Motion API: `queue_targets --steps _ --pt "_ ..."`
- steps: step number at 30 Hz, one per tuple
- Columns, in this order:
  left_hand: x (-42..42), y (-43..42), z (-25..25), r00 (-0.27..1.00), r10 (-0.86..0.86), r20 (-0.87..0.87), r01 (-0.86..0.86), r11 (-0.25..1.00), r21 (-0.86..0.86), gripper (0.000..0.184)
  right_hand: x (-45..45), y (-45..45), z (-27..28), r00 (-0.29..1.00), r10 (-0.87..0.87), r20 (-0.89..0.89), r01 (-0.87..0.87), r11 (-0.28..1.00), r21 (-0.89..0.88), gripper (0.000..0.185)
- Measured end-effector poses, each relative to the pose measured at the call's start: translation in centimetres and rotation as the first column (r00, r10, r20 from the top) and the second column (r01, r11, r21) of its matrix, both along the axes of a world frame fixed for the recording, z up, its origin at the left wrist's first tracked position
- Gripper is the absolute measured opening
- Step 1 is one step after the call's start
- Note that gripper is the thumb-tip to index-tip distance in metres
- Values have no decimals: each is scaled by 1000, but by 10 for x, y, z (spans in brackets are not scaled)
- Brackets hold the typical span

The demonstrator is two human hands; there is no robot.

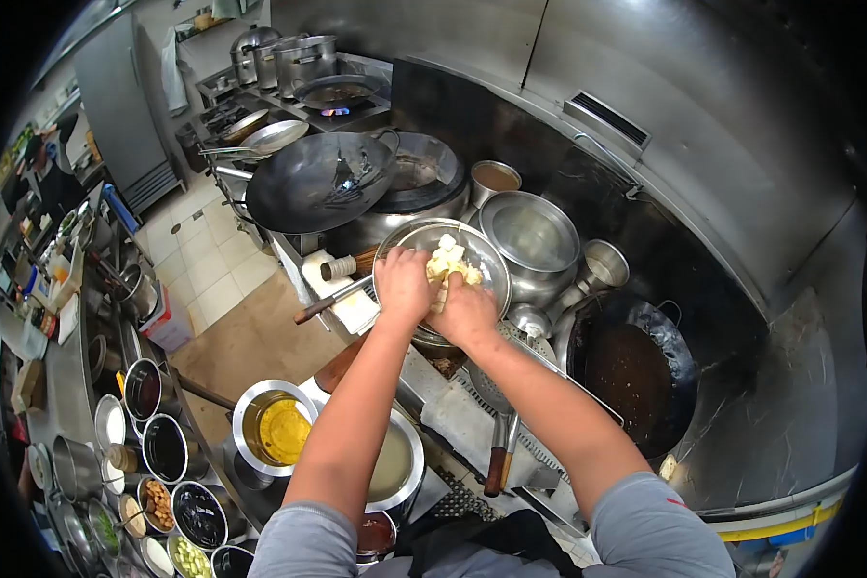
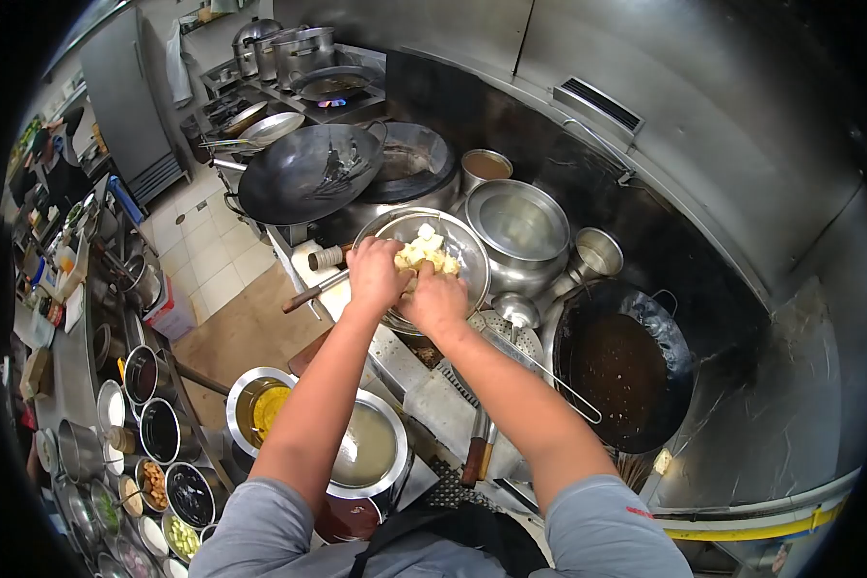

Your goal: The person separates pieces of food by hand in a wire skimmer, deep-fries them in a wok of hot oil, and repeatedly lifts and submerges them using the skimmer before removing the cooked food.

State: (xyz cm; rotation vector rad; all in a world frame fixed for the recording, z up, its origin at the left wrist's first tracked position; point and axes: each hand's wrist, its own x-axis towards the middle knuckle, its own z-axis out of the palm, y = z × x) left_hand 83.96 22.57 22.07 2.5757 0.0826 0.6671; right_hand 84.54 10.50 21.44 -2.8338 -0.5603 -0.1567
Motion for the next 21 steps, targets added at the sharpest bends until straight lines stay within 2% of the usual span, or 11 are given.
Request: queue_targets --steps 1,3,4,5,7,11,13,16,18,20,21 --pt "2 -1 -4 1000 1 2 -1 1000 1 34 2 2 -6 1000 -6 21 5 999 33 54" --pt "7 -3 -13 995 41 -92 -23 983 180 36 3 0 -11 999 -15 47 12 998 68 55" --pt "11 0 -17 990 100 -96 -79 977 200 37 3 -3 -11 998 -5 62 0 997 81 54" --pt "13 4 -23 991 96 -92 -76 977 199 37 3 -8 -10 997 5 77 -12 996 92 54" --pt "10 13 -26 975 221 23 -222 967 122 39 3 -24 -1 998 11 60 -19 990 139 45" --pt "0 22 -15 985 170 4 -170 984 43 41 9 -57 4 969 -17 245 -33 980 198 44" --pt "-3 24 -10 985 169 22 -170 985 30 40 15 -74 2 985 -25 169 -14 974 226 43" --pt "-11 22 -6 954 232 190 -240 970 20 28 10 -93 5 990 -37 137 14 986 166 32" --pt "-15 16 -3 972 195 133 -197 980 -1 26 8 -96 7 995 -50 91 37 989 144 28" --pt "-15 7 -5 985 154 79 -153 988 -24 20 8 -97 9 988 -86 -126 97 992 83 24" --pt "-14 3 -4 985 150 83 -149 989 -23 20 7 -97 8 988 -90 -123 101 991 85 24"
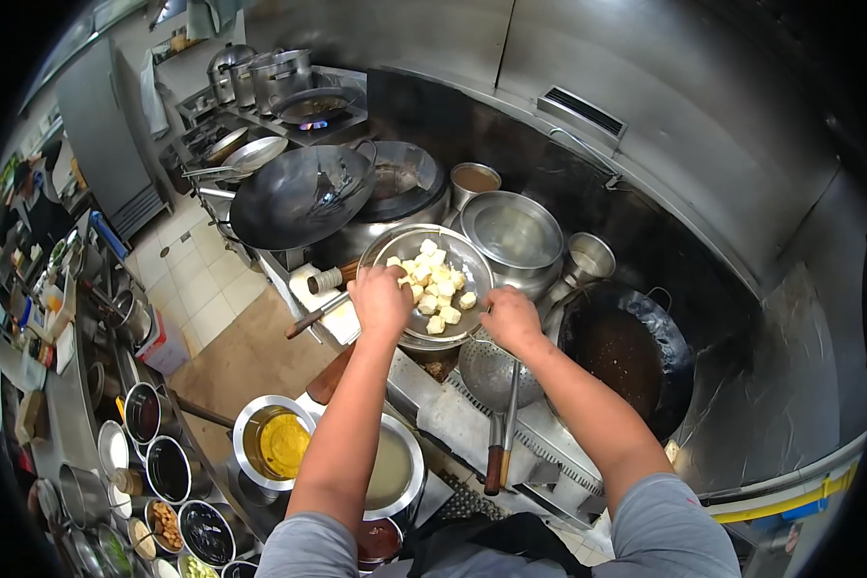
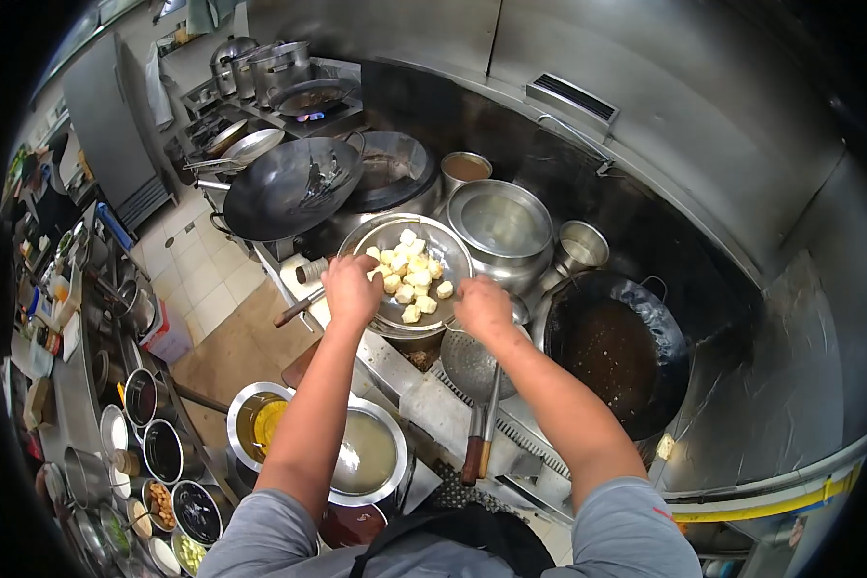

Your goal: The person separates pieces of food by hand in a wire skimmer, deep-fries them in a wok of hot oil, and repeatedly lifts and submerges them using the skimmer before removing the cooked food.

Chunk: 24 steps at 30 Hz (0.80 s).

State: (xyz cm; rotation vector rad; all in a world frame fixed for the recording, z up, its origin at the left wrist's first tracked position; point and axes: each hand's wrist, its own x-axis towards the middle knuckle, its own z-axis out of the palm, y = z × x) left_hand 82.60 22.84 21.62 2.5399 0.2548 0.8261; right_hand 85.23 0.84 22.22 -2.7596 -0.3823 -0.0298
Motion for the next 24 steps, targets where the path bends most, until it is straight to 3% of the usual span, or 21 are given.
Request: queue_targets --steps 2,3,6,7,9,10,12,13,14,16,18,20,22,24 --pt "2 -8 1 995 -32 -89 32 999 4 18 -1 7 -6 989 21 144 -19 1000 -12 17" --pt "3 -10 0 999 -23 -46 23 1000 5 13 2 10 -9 988 15 155 -8 999 -45 20" --pt "4 -7 -6 1000 -12 5 13 998 -57 10 11 6 -12 997 2 72 11 984 -180 30" --pt "2 -4 -3 997 -12 -76 7 998 -67 14 7 3 3 997 -2 72 14 984 -175 30" --pt "-2 3 -6 997 -14 -74 12 999 -30 17 -1 -15 31 940 31 -341 -126 957 -262 44" --pt "-2 6 -7 997 -11 -70 11 1000 -3 20 1 -28 28 940 29 -340 -123 958 -259 44" --pt "6 6 -15 998 -34 -57 34 999 3 23 3 -47 23 764 6 -645 -64 996 -67 54" --pt "13 2 -18 996 -57 -67 58 998 13 24 3 -46 30 730 -81 -679 -32 988 -152 54" --pt "20 -2 -21 994 -78 -75 80 997 21 25 7 -46 24 733 -84 -676 -28 988 -153 54" --pt "33 -19 -23 991 -113 -70 120 987 106 28 20 -44 11 936 30 -351 -109 972 -206 54" --pt "43 -34 -28 974 -112 -195 147 974 175 31 25 -33 7 952 10 -305 -52 990 -129 49" --pt "46 -43 -34 955 -211 -208 242 960 139 35 30 -21 6 975 5 -221 -30 994 -108 39" --pt "48 -41 -27 939 -288 -190 302 952 49 43 33 -14 6 968 19 -250 -47 993 -108 38" --pt "54 -30 -22 973 -223 -56 224 975 7 50 33 -8 1 993 -23 -118 23 1000 -5 31"
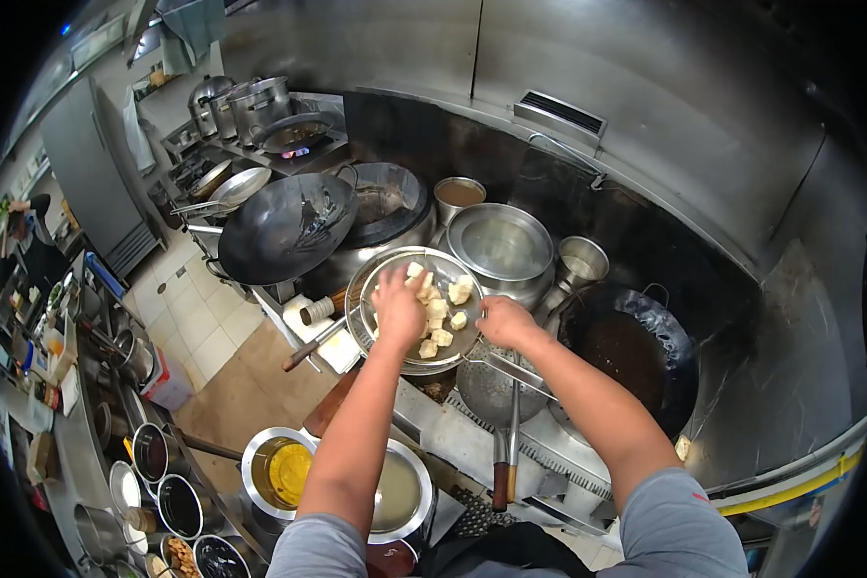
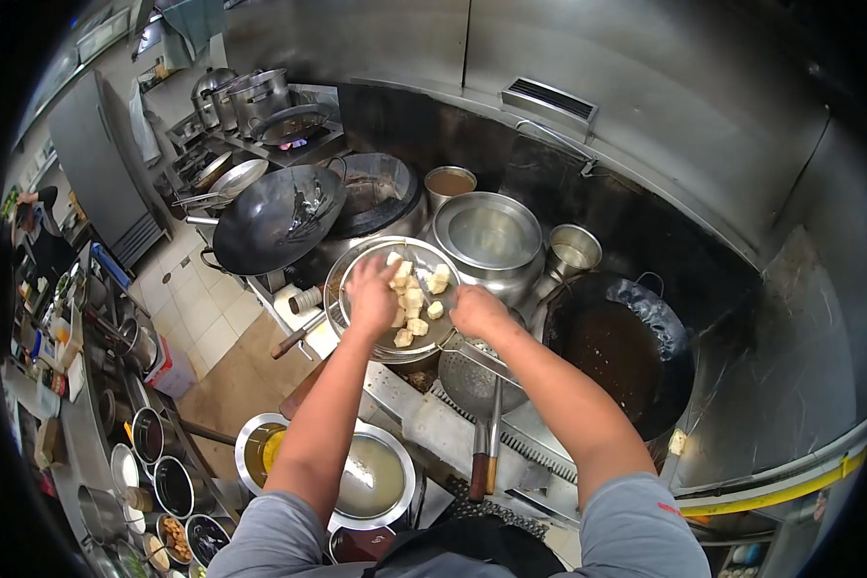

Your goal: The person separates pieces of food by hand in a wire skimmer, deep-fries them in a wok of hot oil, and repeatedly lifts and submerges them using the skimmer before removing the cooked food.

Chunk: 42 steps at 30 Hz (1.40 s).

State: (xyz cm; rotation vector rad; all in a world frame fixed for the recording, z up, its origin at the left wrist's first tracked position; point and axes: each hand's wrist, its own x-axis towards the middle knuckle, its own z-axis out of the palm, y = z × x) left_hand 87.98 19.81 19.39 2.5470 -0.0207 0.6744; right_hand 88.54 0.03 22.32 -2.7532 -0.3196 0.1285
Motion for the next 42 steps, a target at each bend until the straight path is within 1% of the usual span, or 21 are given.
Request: queue_targets --steps 1,4,6,8,10,12,14,18,21,23,24,26,28,30,31,34,35,37,38,40,42 --pt "2 9 2 998 56 35 -56 998 -22 53 2 2 -2 1000 2 -2 -2 1000 1 31" --pt "7 37 9 979 192 -64 -191 981 10 38 13 13 -3 992 -25 124 16 997 69 28" --pt "8 45 17 972 204 -120 -202 979 23 35 28 22 2 995 -26 99 12 991 131 29" --pt "9 47 19 962 211 -171 -208 978 32 32 46 31 4 992 -2 124 -11 994 105 29" --pt "11 46 17 961 188 -205 -179 982 61 32 70 36 2 984 -11 178 22 998 -58 26" --pt "12 47 14 962 188 -196 -180 982 58 30 81 36 6 975 49 215 -27 994 -104 22" --pt "9 50 12 964 215 -159 -204 975 84 30 81 39 21 994 89 70 -73 976 -207 19" --pt "12 56 17 965 231 -126 -218 970 109 29 96 51 22 989 72 126 -58 992 -113 22" --pt "18 53 22 964 236 -123 -232 972 47 27 98 70 23 992 40 116 -32 997 -69 24" --pt "15 51 23 976 204 -73 -200 978 59 25 88 74 30 997 80 1 -76 946 -316 23" --pt "13 52 24 976 203 -80 -199 978 62 25 81 72 36 997 79 -7 -77 946 -314 23" --pt "10 50 27 986 165 -27 -165 986 30 24 73 57 48 976 113 -186 -196 828 -525 25" --pt "12 42 27 993 110 49 -110 994 6 25 72 42 34 973 82 -215 -189 818 -543 33" --pt "19 23 34 991 -88 103 91 996 -18 26 79 29 7 979 179 -99 -203 900 -386 35" --pt "30 13 28 984 -148 98 151 988 -23 28 78 27 1 976 199 -90 -218 901 -375 36" --pt "55 -16 11 939 -344 9 342 935 93 37 71 22 -21 985 142 99 -114 963 -243 31" --pt "61 -24 9 927 -371 -52 374 920 119 38 69 19 -23 985 136 104 -107 963 -246 31" --pt "68 -37 10 891 -402 -209 432 894 120 40 56 17 -14 996 48 80 -45 998 -34 29" --pt "72 -40 10 888 -410 -210 439 890 120 40 54 14 -14 996 40 80 -37 999 -34 29" --pt "72 -43 16 857 -360 -370 444 879 173 32 50 8 -14 988 38 150 -21 993 -114 28" --pt "76 -40 11 858 -358 -368 451 868 207 34 45 3 -13 990 20 141 -7 995 -96 33"
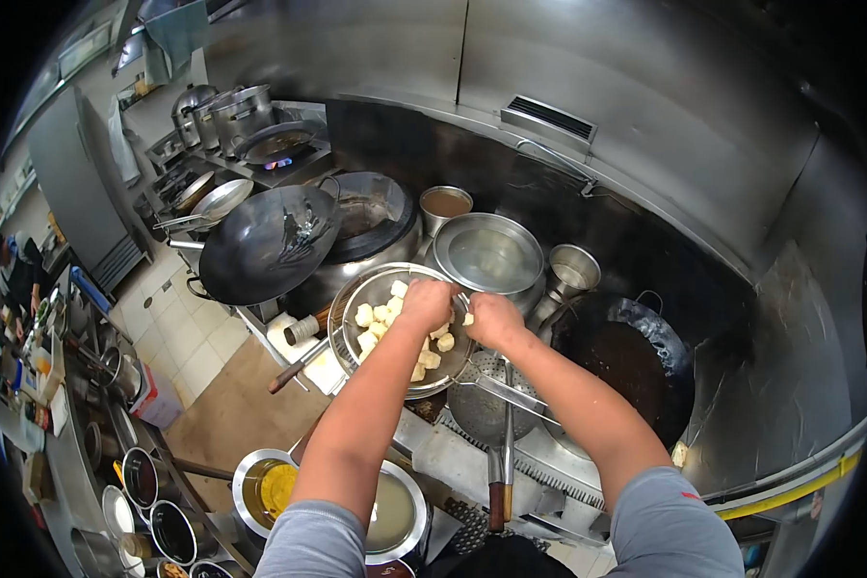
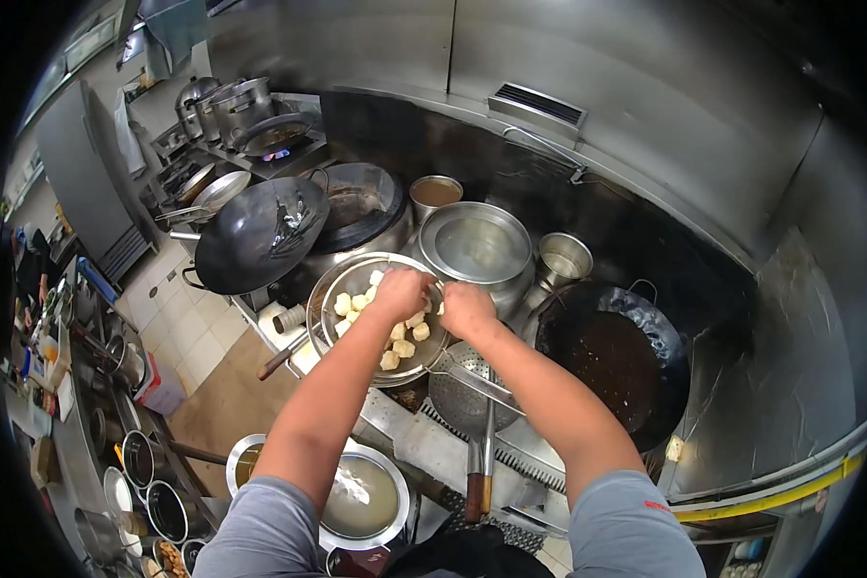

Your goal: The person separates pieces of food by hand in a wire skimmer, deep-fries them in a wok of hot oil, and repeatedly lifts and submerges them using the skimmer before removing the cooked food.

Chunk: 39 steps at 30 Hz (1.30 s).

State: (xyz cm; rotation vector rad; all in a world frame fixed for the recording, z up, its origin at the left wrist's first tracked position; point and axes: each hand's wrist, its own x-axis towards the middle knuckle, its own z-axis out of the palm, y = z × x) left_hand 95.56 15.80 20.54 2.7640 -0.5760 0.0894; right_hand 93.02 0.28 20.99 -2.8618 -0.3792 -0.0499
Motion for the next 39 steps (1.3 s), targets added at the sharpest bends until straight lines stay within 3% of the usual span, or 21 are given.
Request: queue_targets --steps 2,3,5,6,8,9,11,14,20,22,25,26,28,30,32,34,36,37,38,39 --pt "7 9 -5 983 60 171 -33 987 -159 41 -5 -4 1 984 53 170 -79 985 153 37" --pt "8 18 2 977 150 153 -106 959 -264 43 -4 -7 5 983 48 175 -76 985 155 37" --pt "24 39 8 888 403 223 -319 888 -331 22 -5 -12 13 940 3 342 -77 976 203 40" --pt "19 46 23 847 486 214 -444 869 -218 15 -10 -13 25 940 5 342 -78 976 201 40" --pt "24 54 13 815 540 211 -531 841 -98 19 -27 -16 62 987 -78 142 14 916 401 38" --pt "22 50 11 817 537 210 -528 843 -102 19 -31 -19 70 991 -88 104 33 896 443 36" --pt "19 41 6 834 542 99 -548 835 44 30 -40 -24 77 994 -78 80 34 894 446 34" --pt "30 34 -6 795 603 63 -605 795 29 37 -48 -35 74 998 -48 34 27 891 454 31" --pt "28 43 1 883 468 -43 -466 884 40 30 -34 -36 63 998 -35 48 6 869 494 28" --pt "18 51 9 909 415 -46 -410 908 86 28 -23 -23 55 994 80 70 -104 861 499 26" --pt "2 62 25 938 325 -124 -343 923 -176 21 2 7 37 984 144 104 -175 896 408 30" --pt "2 66 25 937 330 -118 -347 922 -174 21 11 16 28 974 178 143 -218 910 352 33" --pt "-3 75 29 962 80 -261 -220 793 -568 23 18 35 21 964 209 166 -259 885 386 35" --pt "-6 80 31 961 62 -269 -223 750 -622 24 20 47 22 950 249 187 -306 855 418 37" --pt "-8 87 31 949 -11 -316 -237 638 -733 21 16 55 32 980 197 -36 -152 850 504 38" --pt "-9 95 29 934 21 -356 -296 606 -739 19 11 55 33 983 186 -15 -155 860 486 36" --pt "-2 101 23 879 141 -456 -466 461 -755 17 15 51 23 995 82 63 -102 891 443 35" --pt "2 101 18 878 247 -411 -477 536 -696 27 18 51 18 993 76 92 -108 900 422 38" --pt "5 101 12 876 247 -413 -479 535 -696 27 21 51 11 993 77 89 -108 901 421 38" --pt "1 98 16 891 395 -222 -437 620 -651 35 20 53 11 981 23 191 -105 897 428 40"
